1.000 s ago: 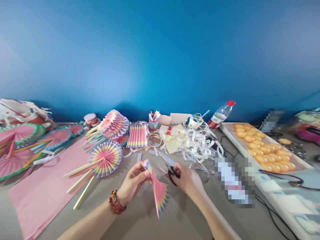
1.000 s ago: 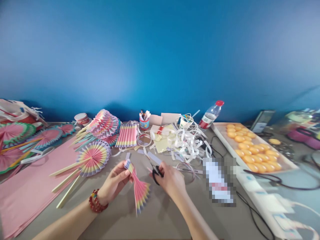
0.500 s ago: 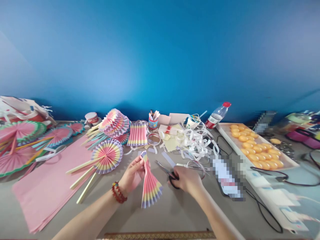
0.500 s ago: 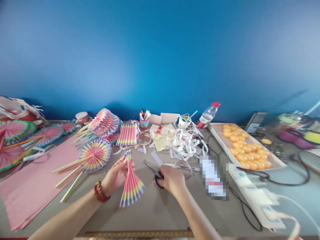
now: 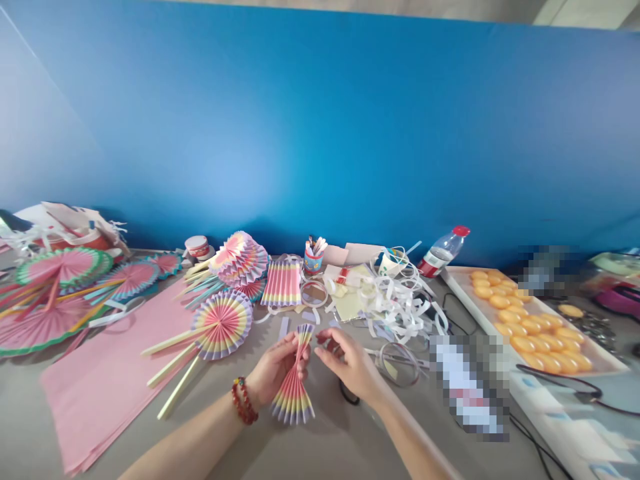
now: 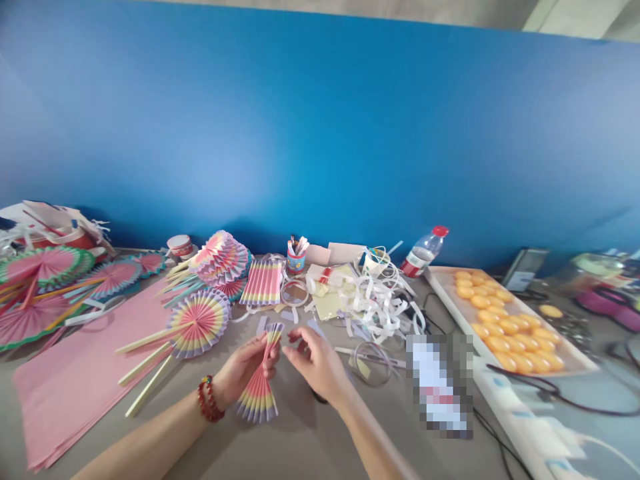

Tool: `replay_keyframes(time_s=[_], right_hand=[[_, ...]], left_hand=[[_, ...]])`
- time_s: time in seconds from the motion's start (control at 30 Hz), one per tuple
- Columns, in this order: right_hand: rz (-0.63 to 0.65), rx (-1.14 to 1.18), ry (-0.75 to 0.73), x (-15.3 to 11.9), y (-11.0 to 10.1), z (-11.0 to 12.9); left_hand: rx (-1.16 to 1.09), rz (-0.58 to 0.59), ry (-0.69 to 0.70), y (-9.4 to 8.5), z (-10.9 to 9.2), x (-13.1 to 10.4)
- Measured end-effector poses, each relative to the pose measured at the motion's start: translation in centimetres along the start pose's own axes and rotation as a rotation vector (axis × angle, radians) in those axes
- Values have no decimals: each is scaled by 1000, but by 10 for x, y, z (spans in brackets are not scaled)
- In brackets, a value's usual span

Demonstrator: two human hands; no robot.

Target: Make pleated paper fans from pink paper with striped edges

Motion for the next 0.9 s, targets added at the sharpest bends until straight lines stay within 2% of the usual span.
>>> replay_keyframes(time_s=[0.1,0.23,0.3,0.4,0.57,0.63,0.77,0.9], right_hand=[[-9,175,9,7,7,-6],[122,439,1,7,13,-10],[172,487,-40,4,13,-8],[178,467,-87,2,10,-4],[51,354,-96,1,3,-1],[23,284,-94,0,1,-3],[13,255,-57,-2,-3,-10],[12,306,-43,-4,-11,-15]], left_hand=[[78,45,-56,0,6,1],[172,126,-201,0,17,1],[185,174,-260,2,21,0],[191,243,-309,5,25,-3],[266,305,-281,7,19,-5],[406,299,-275,7,18,-7],[751,208,-314,4,17,-11],[775,246,-384,8,14,-12]])
Point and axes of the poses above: each hand's wrist, its own x-axis towards the middle knuckle, its own y-axis out of the palm, z = x × y, the point moved 4 cm from there along x, towards the middle knuckle, and after that the axes turned 12 degrees about -y, right-handed, at the moved point
